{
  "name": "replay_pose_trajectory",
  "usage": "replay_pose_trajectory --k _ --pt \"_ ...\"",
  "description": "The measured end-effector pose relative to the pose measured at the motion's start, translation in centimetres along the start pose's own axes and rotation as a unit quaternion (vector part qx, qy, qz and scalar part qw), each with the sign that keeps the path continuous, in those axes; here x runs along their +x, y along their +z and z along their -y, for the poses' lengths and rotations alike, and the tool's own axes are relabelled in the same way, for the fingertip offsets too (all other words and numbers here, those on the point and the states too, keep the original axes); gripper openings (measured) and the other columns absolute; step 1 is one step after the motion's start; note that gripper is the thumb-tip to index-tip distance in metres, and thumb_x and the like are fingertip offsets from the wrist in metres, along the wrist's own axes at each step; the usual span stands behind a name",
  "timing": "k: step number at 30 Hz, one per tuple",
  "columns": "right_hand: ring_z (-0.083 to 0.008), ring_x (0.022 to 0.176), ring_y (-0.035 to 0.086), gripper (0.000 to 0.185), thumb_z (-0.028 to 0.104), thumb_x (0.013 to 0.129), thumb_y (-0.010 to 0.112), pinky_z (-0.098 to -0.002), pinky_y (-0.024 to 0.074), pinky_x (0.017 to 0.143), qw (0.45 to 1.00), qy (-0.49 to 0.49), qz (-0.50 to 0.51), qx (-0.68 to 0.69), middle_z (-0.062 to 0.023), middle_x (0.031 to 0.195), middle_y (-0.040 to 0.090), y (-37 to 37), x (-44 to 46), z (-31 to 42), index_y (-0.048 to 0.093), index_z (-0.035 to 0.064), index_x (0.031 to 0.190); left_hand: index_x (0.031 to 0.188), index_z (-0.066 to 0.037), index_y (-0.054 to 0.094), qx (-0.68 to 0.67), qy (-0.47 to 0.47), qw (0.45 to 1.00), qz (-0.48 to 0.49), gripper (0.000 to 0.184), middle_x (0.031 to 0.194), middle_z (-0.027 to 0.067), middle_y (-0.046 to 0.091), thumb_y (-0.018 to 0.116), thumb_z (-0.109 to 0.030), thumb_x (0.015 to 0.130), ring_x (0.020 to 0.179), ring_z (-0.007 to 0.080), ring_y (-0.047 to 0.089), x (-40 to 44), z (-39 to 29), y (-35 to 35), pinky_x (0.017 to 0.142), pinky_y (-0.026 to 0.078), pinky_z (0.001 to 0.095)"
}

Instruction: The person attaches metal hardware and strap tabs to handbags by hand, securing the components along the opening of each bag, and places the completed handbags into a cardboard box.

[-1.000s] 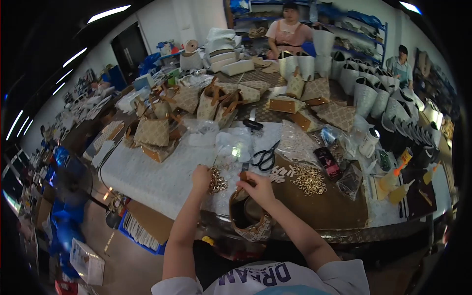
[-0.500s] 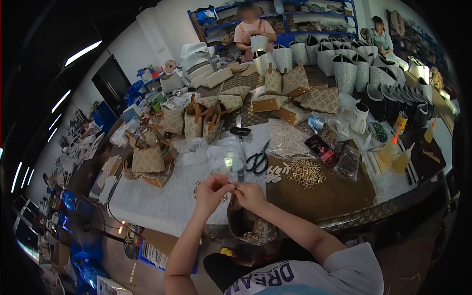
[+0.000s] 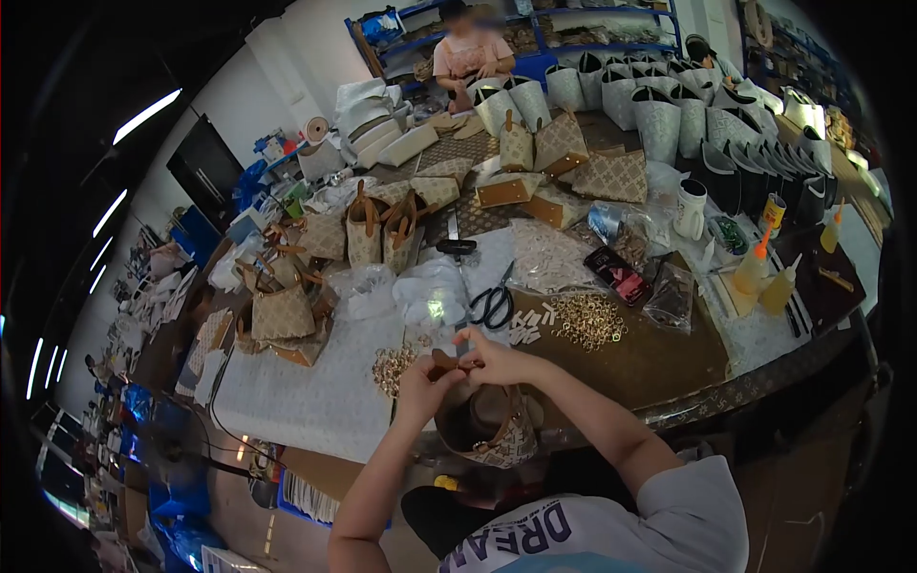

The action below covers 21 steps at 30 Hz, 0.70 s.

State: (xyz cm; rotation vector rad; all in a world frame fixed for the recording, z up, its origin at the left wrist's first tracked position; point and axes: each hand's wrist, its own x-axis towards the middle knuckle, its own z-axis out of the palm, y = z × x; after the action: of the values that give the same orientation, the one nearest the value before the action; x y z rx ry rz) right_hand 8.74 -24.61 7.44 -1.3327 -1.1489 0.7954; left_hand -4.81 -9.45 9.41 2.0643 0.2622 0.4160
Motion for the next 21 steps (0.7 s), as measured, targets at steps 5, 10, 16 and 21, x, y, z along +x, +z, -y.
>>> replay_pose_trajectory --k 5,10,16,21 --pt "-0.0084 0.091 0.054 0.029 0.015 0.096 0.056 -0.0247 0.0423 0.083 0.989 -0.007 0.08 0.124 -0.0039 0.105 0.061 -1.9 -0.7 -2.8 0.043 0.0071 0.12 0.095 -0.001 0.055 -0.047 0.01 0.994 -0.098 0.028 0.081 0.0036 0.063 0.076 -0.007 0.078 0.07 0.0111 0.06 -1.5 -0.7 1.9 0.065 0.048 0.0239" --pt "-0.0075 0.093 0.055 0.018 0.012 0.096 0.056 -0.0248 0.0442 0.083 0.991 -0.04 -0.009 0.128 -0.0008 0.102 0.06 -1.0 -1.5 -3.0 0.055 0.004 0.111 0.094 -0.002 0.056 -0.13 0.006 0.99 -0.051 0.018 0.085 -0.0001 0.06 0.07 -0.006 0.085 0.075 0.0065 0.056 -1.4 1.4 1.6 0.068 0.045 0.0208" --pt "-0.0071 0.089 0.056 0.015 0.01 0.094 0.057 -0.0241 0.0455 0.08 0.985 0.018 -0.059 0.163 -0.0009 0.096 0.061 0.1 -1.4 -2.6 0.057 0.0023 0.107 0.105 -0.003 0.06 -0.127 -0.047 0.99 0.025 0.017 0.093 0.0006 0.061 0.064 -0.011 0.091 0.082 0.0082 0.057 -1.8 1.8 -0.4 0.072 0.045 0.021" --pt "-0.008 0.088 0.056 0.017 0.013 0.095 0.057 -0.0245 0.0459 0.08 0.987 0.004 -0.033 0.16 -0.0028 0.095 0.061 0.4 -0.8 -3.0 0.053 0.0022 0.108 0.093 -0.002 0.066 -0.108 -0.116 0.985 -0.067 0.012 0.089 0.0001 0.065 0.063 -0.013 0.092 0.08 0.008 0.058 -2.8 0.8 0.0 0.074 0.045 0.0221"
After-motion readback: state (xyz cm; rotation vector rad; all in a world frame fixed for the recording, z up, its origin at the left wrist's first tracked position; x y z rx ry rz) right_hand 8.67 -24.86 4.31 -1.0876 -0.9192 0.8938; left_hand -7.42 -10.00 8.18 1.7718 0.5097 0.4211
